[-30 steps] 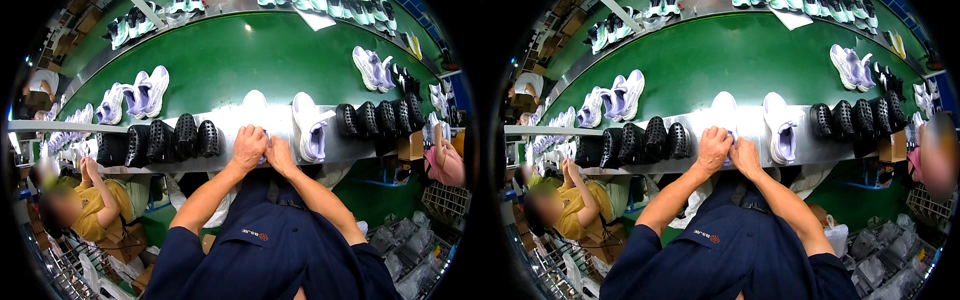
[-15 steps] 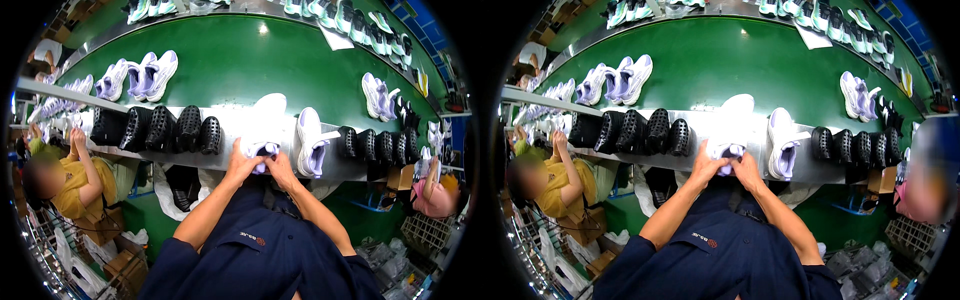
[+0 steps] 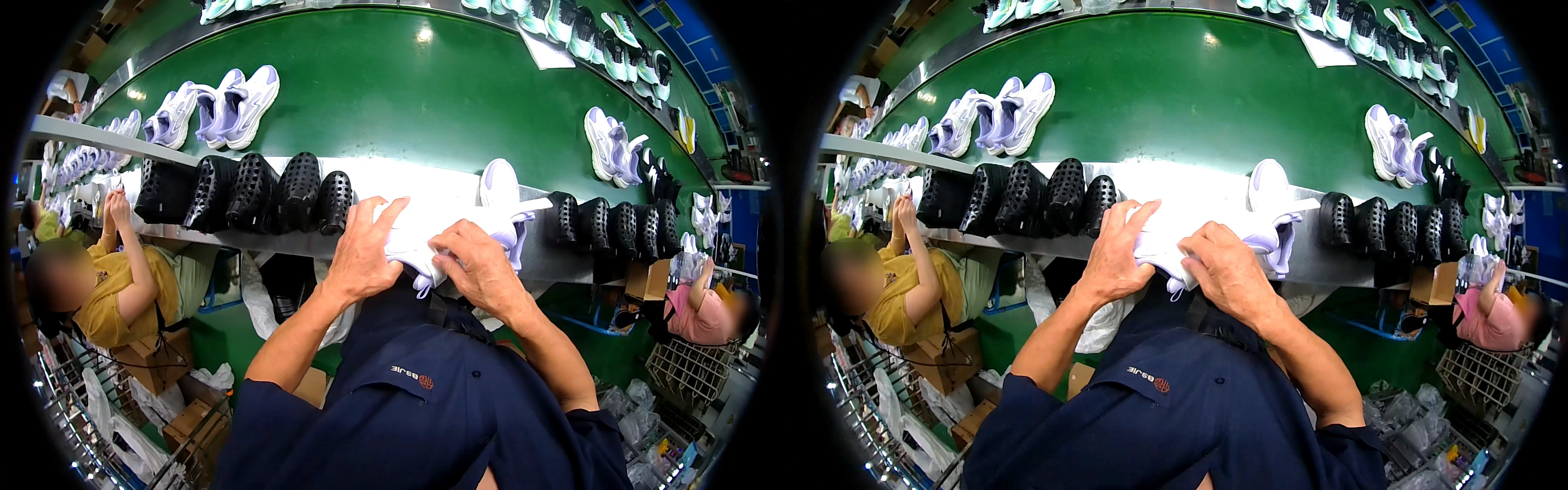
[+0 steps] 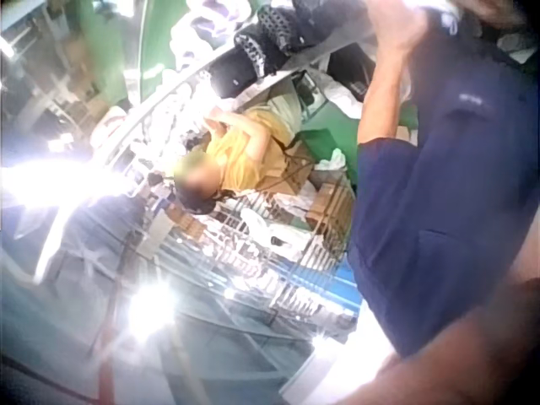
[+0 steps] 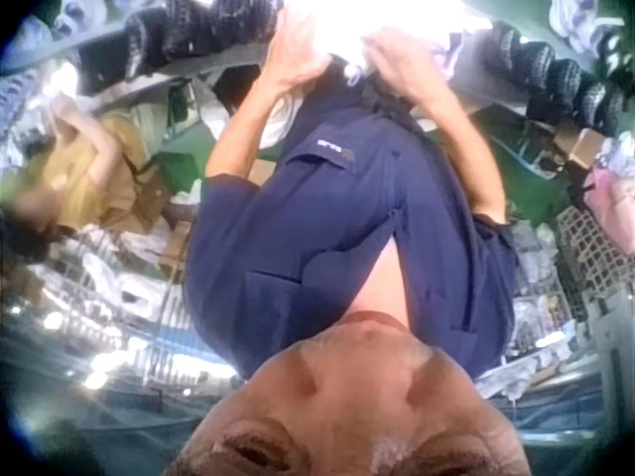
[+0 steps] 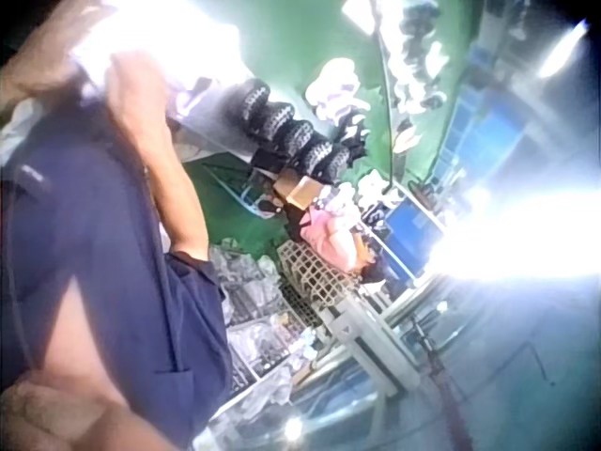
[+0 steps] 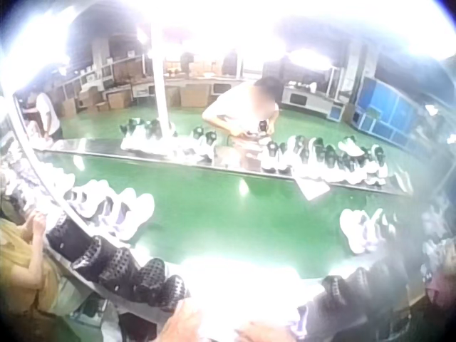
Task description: The person picks up shoe outsoles from a bag, places them on a conveyor belt, and then fits shoe uppers onto the outsoles by hand.
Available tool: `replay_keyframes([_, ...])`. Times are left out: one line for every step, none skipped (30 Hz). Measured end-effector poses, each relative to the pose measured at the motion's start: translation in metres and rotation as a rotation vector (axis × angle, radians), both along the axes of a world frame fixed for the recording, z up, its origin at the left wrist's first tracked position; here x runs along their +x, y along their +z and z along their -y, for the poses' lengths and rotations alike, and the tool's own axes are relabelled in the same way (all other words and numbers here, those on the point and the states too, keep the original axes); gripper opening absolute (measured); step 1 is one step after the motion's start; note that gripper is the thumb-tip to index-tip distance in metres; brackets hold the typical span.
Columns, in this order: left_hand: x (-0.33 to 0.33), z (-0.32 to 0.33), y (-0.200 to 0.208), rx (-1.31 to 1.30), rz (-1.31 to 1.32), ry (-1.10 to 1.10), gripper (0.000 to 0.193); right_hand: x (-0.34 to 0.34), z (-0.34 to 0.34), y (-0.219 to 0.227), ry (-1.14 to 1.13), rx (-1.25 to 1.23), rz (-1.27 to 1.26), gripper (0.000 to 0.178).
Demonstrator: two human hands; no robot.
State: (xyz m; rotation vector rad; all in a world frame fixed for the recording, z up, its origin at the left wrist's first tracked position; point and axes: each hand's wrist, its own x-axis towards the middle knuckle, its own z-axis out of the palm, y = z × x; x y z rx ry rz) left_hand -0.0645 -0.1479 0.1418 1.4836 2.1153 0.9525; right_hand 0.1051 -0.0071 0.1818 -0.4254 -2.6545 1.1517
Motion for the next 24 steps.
replay_keyframes([0.001,0.0,0.0,-0.002,0.014,-0.012,0.081,0.001,0.003,-0.001,0.003,0.007,0.006,0.023])
replay_keyframes([0.002,0.0,-0.001,-0.005,0.028,-0.025,0.08,0.003,0.004,-0.003,-0.004,-0.004,0.018,0.023])
replay_keyframes([0.002,0.0,-0.001,-0.007,0.042,-0.037,0.08,0.005,0.005,-0.005,-0.011,-0.015,0.03,0.022])
replay_keyframes([0.003,0.001,-0.001,-0.009,0.053,-0.046,0.08,0.006,0.006,-0.006,-0.019,-0.027,0.042,0.022])
replay_keyframes([0.003,0.001,0.0,-0.01,0.064,-0.055,0.079,0.006,0.007,-0.006,-0.032,-0.067,0.098,0.021])
replay_keyframes([0.004,0.001,0.0,-0.012,0.075,-0.065,0.079,0.006,0.008,-0.005,-0.045,-0.108,0.154,0.021])
replay_keyframes([0.004,0.001,0.0,-0.001,0.081,-0.076,0.078,0.006,0.01,-0.004,-0.057,-0.15,0.212,0.02])
replay_keyframes([0.004,0.0,-0.001,0.01,0.087,-0.087,0.077,0.005,0.012,-0.001,-0.054,-0.137,0.229,0.02])
replay_keyframes([0.005,0.0,-0.001,0.022,0.093,-0.098,0.076,0.004,0.012,0.001,-0.052,-0.125,0.245,0.02])
replay_keyframes([0.005,-0.001,-0.001,0.01,0.121,-0.119,0.077,0.004,0.012,0.003,-0.05,-0.111,0.262,0.02])
replay_keyframes([0.006,-0.002,-0.001,-0.002,0.148,-0.139,0.077,0.004,0.013,0.002,-0.055,-0.168,0.267,0.019])
replay_keyframes([0.006,-0.003,-0.001,-0.014,0.175,-0.159,0.077,0.005,0.013,0.002,-0.06,-0.225,0.272,0.018])
replay_keyframes([0.006,-0.003,-0.002,-0.011,0.171,-0.176,0.078,0.006,0.013,0.002,-0.065,-0.282,0.276,0.018])
replay_keyframes([0.006,-0.003,-0.002,-0.008,0.167,-0.193,0.078,0.007,0.013,0.002,-0.06,-0.338,0.292,0.017])
replay_keyframes([0.006,-0.003,-0.003,-0.005,0.163,-0.21,0.079,0.011,0.012,0.003,-0.055,-0.394,0.308,0.017])
replay_keyframes([0.005,-0.003,-0.005,-0.003,0.162,-0.241,0.079,0.014,0.012,0.004,-0.045,-0.45,0.323,0.016])
replay_keyframes([0.003,-0.003,-0.01,-0.002,0.161,-0.272,0.078,0.019,0.012,0.002,-0.01,-0.494,0.317,0.014])
replay_keyframes([0.001,-0.003,-0.014,-0.001,0.161,-0.303,0.078,0.024,0.013,0.0,0.019,-0.517,0.263,0.014])
replay_keyframes([0.001,-0.004,-0.015,0.031,0.158,-0.31,0.077,0.03,0.014,-0.001,0.045,-0.541,0.21,0.013])
replay_keyframes([0.003,-0.005,-0.016,0.064,0.155,-0.317,0.075,0.034,0.014,-0.001,0.071,-0.565,0.157,0.013])
replay_keyframes([0.003,-0.007,-0.017,0.096,0.152,-0.323,0.074,0.037,0.013,0.0,0.11,-0.553,0.106,0.013])
replay_keyframes([0.004,-0.008,-0.018,0.11,0.153,-0.329,0.072,0.039,0.013,0.001,0.111,-0.549,0.085,0.013])
replay_keyframes([0.003,-0.011,-0.019,0.124,0.154,-0.334,0.071,0.04,0.014,0.002,0.111,-0.546,0.064,0.013])
replay_keyframes([0.003,-0.013,-0.02,0.138,0.155,-0.34,0.07,0.04,0.014,0.003,0.111,-0.542,0.043,0.013])
